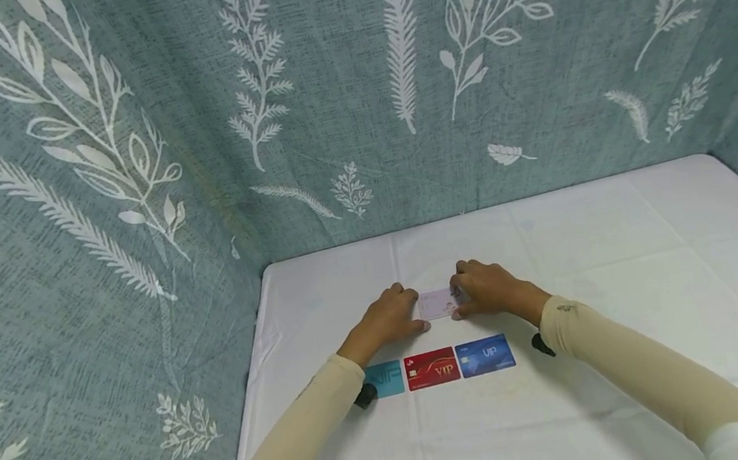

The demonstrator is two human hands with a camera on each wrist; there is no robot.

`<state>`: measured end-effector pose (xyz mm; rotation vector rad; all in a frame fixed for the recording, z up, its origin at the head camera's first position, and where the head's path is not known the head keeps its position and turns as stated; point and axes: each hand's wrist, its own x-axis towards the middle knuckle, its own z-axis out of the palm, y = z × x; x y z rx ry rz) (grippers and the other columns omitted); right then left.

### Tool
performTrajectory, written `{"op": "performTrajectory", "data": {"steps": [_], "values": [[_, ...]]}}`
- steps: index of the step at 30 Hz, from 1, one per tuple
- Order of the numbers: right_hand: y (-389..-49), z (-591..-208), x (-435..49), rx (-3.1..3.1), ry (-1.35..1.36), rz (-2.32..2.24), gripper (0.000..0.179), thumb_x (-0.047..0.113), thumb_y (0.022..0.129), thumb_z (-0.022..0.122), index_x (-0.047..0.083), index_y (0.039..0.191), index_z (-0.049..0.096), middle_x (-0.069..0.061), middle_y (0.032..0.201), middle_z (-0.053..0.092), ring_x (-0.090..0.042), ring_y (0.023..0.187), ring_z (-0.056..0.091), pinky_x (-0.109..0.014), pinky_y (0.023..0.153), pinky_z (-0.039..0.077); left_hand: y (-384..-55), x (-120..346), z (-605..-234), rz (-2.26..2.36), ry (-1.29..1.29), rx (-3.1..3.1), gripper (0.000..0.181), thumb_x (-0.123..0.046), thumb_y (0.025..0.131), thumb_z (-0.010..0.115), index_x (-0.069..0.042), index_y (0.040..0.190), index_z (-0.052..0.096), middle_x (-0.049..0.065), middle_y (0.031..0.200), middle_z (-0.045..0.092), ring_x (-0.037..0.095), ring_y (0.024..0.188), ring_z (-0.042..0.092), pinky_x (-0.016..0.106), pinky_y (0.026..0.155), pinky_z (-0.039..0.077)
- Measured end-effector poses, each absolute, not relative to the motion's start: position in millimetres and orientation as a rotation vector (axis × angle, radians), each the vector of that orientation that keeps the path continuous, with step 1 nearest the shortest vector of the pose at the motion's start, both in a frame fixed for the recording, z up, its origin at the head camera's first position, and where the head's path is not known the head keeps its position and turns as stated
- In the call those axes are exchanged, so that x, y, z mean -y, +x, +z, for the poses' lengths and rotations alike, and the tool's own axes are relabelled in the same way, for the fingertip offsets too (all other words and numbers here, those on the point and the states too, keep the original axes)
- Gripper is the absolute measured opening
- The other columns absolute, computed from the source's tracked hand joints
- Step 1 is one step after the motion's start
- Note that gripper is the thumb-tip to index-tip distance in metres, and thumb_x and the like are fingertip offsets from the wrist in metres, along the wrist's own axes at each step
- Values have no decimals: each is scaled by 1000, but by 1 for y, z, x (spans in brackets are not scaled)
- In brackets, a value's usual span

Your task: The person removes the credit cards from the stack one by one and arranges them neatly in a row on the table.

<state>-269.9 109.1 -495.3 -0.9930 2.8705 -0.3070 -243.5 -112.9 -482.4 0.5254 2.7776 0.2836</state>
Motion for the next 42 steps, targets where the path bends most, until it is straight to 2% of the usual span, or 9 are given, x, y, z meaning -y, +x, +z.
{"op": "performTrajectory", "data": {"steps": [17, 25, 42], "values": [[-272, -498, -110, -2862, -1000, -308, 56, 46, 82, 81, 7, 120, 70, -10, 108, 65, -20, 89, 61, -37, 77, 58, -251, 109, -485, 284, 545, -2790, 58, -36, 89, 77, -8, 136, 59, 10, 119, 61, 19, 99, 57, 40, 95, 53], [-270, -496, -110, -2861, -1004, -321, 54, 45, 82, 81, 7, 120, 70, -11, 111, 65, -22, 93, 63, -38, 81, 59, -252, 109, -485, 295, 550, -2784, 55, -35, 88, 78, -7, 133, 60, 10, 117, 61, 19, 97, 57, 39, 93, 53], [-270, -497, -111, -2877, -1030, -320, 54, 44, 82, 82, 8, 120, 69, -10, 108, 65, -19, 88, 61, -36, 77, 58, -253, 108, -486, 286, 549, -2784, 57, -35, 88, 79, -6, 132, 58, 8, 116, 61, 18, 98, 58, 37, 96, 54]]}}
